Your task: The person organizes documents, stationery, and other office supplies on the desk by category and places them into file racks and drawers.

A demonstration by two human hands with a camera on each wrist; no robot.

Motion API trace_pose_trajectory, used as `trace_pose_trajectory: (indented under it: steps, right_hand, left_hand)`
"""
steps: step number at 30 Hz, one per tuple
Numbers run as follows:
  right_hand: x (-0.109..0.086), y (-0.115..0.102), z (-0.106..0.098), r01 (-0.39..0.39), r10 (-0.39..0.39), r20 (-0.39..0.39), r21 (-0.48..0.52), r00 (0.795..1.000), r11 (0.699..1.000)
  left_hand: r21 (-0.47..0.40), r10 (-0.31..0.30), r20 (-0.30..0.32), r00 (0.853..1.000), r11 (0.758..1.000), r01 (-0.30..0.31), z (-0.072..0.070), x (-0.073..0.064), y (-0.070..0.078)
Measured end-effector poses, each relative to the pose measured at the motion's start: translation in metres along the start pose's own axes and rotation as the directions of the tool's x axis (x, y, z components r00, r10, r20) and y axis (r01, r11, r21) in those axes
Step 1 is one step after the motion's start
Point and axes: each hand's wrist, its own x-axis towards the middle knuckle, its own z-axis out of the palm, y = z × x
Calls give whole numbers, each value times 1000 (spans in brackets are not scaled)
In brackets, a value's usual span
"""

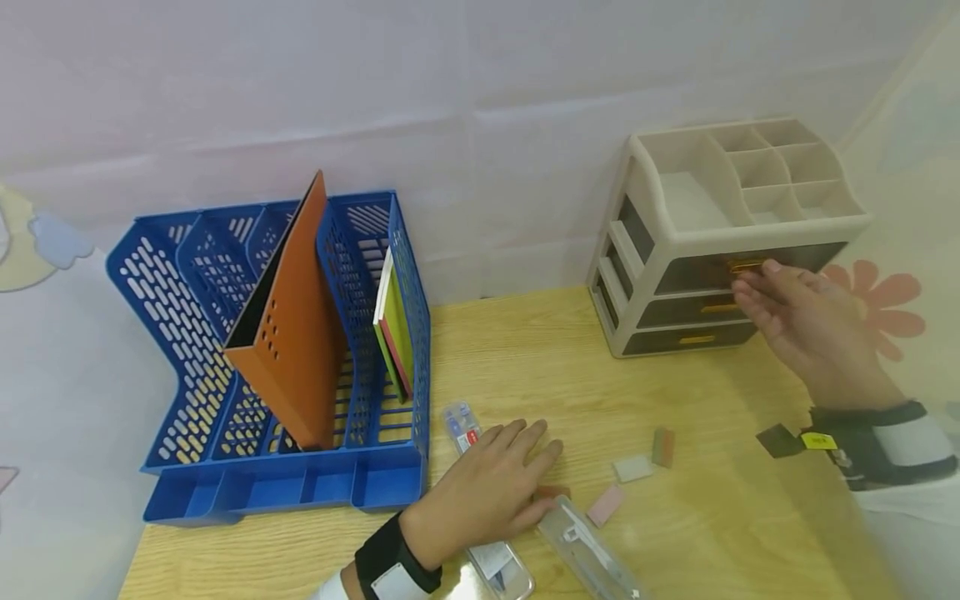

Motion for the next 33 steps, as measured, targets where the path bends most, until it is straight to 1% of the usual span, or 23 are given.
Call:
trace_pose_trajectory:
  steps: [4,7,9,11,14,18,21,23,26,30,33]
  right_hand:
    - [-2,5,-5,13,-13,-6,-12,1000,1000]
    - [-7,8,-13,10,-11,-27,-13,1000,1000]
    - [-10,11,-21,2,-2,-33,4,999,1000]
    - [-13,13,-31,-16,17,-30,46,999,999]
    - [-13,16,-45,-53,55,-10,94,998,994]
    - [-11,21,-57,-106,102,47,90,994,990]
    - [-9,24,-60,-148,139,101,91,985,985]
    - [-8,26,-61,-174,161,124,101,979,980]
    - [-8,28,-60,-196,180,146,108,973,975]
    - [-6,30,-56,-216,190,183,137,965,967]
    - [-4,30,-54,-214,184,194,144,963,966]
  left_hand:
    - [2,-9,-32,999,1000,9,1,0,0]
    - [-8,-12,-65,998,1000,12,1,1,0]
    - [-16,-15,-86,996,1000,14,0,1,0]
    - [-20,-20,-96,995,1000,19,0,1,-1]
    - [-7,-19,-111,994,1000,19,-2,1,-2]
    - [-2,-34,-113,993,999,34,-3,0,-4]
    - [-20,-50,-106,993,999,48,-4,-1,-3]
    - [-32,-54,-102,993,998,51,-4,-2,-2]
    - [-21,-42,-113,993,999,40,-4,-3,-1]
    - [-7,-37,-134,990,999,36,-4,-3,-1]
    - [-15,-41,-130,991,999,39,-5,-2,-2]
